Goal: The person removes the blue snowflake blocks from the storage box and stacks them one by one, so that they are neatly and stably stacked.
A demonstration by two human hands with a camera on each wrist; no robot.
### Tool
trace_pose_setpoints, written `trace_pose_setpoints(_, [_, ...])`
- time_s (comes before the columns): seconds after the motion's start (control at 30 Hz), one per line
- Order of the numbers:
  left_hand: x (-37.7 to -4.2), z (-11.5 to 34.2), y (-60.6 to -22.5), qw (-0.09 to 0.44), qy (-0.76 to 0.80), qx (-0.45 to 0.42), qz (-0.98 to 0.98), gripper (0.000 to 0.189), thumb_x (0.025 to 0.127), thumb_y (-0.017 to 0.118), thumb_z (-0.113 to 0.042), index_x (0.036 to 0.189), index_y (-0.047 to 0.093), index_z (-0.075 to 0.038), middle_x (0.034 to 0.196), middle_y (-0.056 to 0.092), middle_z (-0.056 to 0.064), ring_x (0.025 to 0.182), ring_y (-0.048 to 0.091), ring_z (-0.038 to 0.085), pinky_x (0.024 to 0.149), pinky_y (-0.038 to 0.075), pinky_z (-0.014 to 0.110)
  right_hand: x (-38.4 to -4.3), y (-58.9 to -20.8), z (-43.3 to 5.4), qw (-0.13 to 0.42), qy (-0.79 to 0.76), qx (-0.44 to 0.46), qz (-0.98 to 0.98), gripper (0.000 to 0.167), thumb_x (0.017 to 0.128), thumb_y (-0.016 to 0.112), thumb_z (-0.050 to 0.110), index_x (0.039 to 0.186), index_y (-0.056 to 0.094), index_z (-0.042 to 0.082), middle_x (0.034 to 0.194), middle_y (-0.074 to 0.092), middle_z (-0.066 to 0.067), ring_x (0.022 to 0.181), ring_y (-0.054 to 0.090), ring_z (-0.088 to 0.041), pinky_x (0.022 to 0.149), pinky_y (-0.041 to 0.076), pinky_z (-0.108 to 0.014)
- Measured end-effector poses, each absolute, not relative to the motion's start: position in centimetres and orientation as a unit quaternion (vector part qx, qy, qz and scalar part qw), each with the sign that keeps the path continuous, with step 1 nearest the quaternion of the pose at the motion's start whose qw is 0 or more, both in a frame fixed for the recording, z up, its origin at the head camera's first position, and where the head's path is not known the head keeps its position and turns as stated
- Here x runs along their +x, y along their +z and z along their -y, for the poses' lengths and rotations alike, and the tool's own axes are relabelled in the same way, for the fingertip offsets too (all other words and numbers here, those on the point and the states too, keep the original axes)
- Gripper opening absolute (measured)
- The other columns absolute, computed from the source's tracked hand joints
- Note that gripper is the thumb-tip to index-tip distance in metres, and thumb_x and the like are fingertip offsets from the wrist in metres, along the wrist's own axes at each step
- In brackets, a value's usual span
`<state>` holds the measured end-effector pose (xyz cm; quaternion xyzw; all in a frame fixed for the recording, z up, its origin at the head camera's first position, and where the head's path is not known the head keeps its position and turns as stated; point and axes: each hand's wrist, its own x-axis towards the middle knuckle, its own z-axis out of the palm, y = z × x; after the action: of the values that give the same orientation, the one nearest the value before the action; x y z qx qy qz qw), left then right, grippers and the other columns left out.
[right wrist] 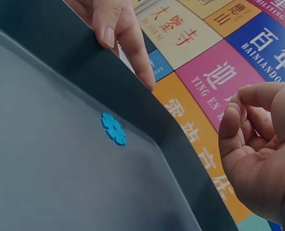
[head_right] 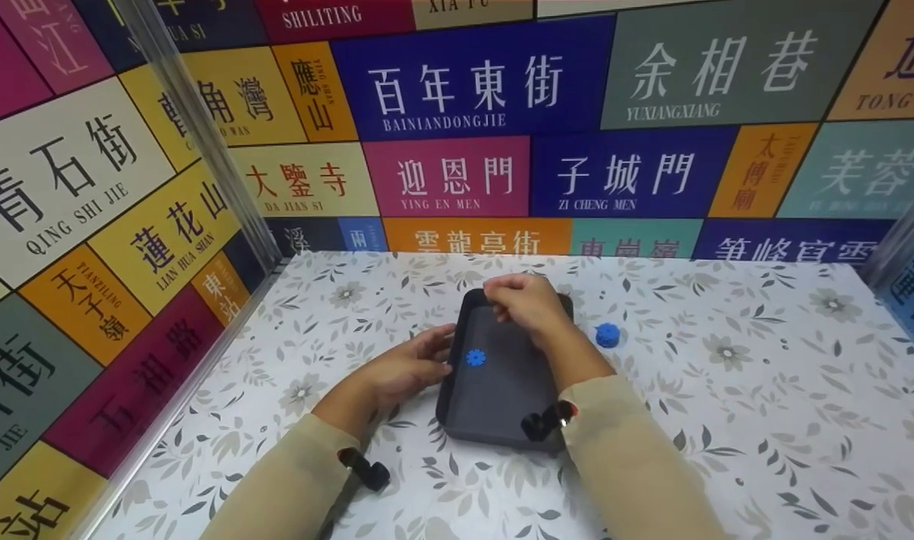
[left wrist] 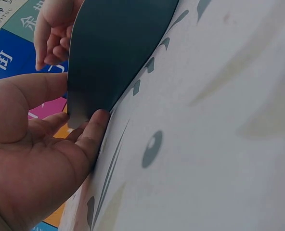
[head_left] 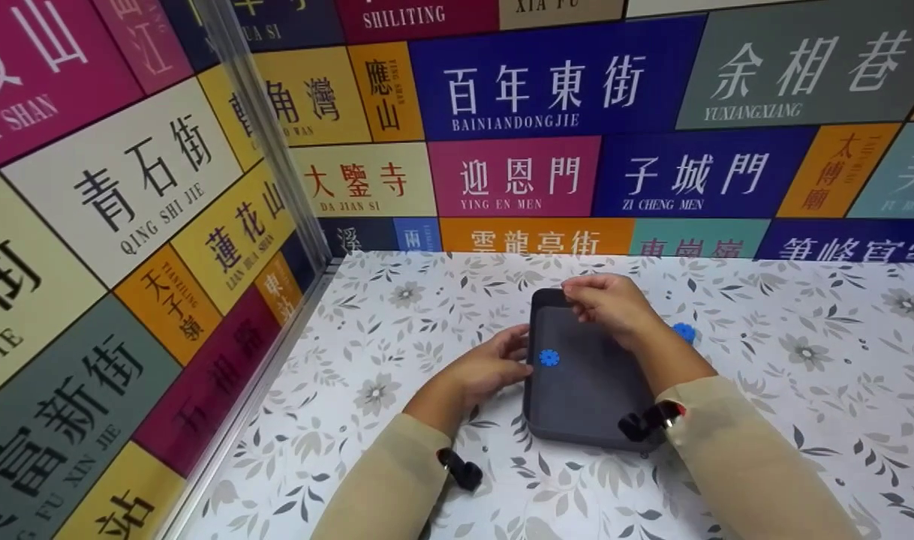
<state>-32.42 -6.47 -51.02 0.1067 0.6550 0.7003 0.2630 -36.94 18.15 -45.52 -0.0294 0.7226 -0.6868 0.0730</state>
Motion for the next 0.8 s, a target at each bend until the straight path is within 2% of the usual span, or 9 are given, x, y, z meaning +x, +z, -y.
trace_pose_setpoints(0.3, [-32.3, 6.3, -50.8, 0.265, 0.690, 0.105, -0.666, 0.084, 0.094, 0.066, 0.005, 0.169, 0.033, -0.016, 0.170, 0.044, 0.014, 0.156, 0.045, 0.027, 0.123, 0.046, 0.042, -39.0, -46.5, -17.8, 0.083, -0.663, 0.002, -0.744, 0.027, 0.103, 0.072, 0.027, 0.120, 0.074, 0.005, 0.089, 0.070, 0.003, 0.072, 0.064, -0.010, 0.069, 0.059, -0.020])
trace_pose_setpoints(0.5, [-32.3, 6.4, -50.7, 0.267, 0.692, 0.109, -0.662, 0.084, 0.094, 0.065, 0.006, 0.168, 0.034, -0.016, 0.168, 0.046, 0.014, 0.153, 0.049, 0.027, 0.123, 0.046, 0.043, -39.5, -47.7, -17.6, 0.101, -0.638, -0.002, -0.763, 0.043, 0.103, 0.071, 0.023, 0.135, 0.067, -0.005, 0.090, 0.071, 0.004, 0.074, 0.063, -0.009, 0.068, 0.059, -0.020])
trace_pose_setpoints(0.8, [-32.4, 6.6, -50.7, 0.271, 0.693, 0.109, -0.659, 0.084, 0.094, 0.064, 0.007, 0.169, 0.033, -0.016, 0.169, 0.044, 0.014, 0.155, 0.047, 0.028, 0.126, 0.044, 0.044, -39.5, -49.3, -17.0, 0.143, -0.568, -0.052, -0.809, 0.041, 0.100, 0.075, 0.027, 0.128, 0.073, -0.002, 0.089, 0.073, 0.001, 0.077, 0.064, -0.012, 0.069, 0.059, -0.024])
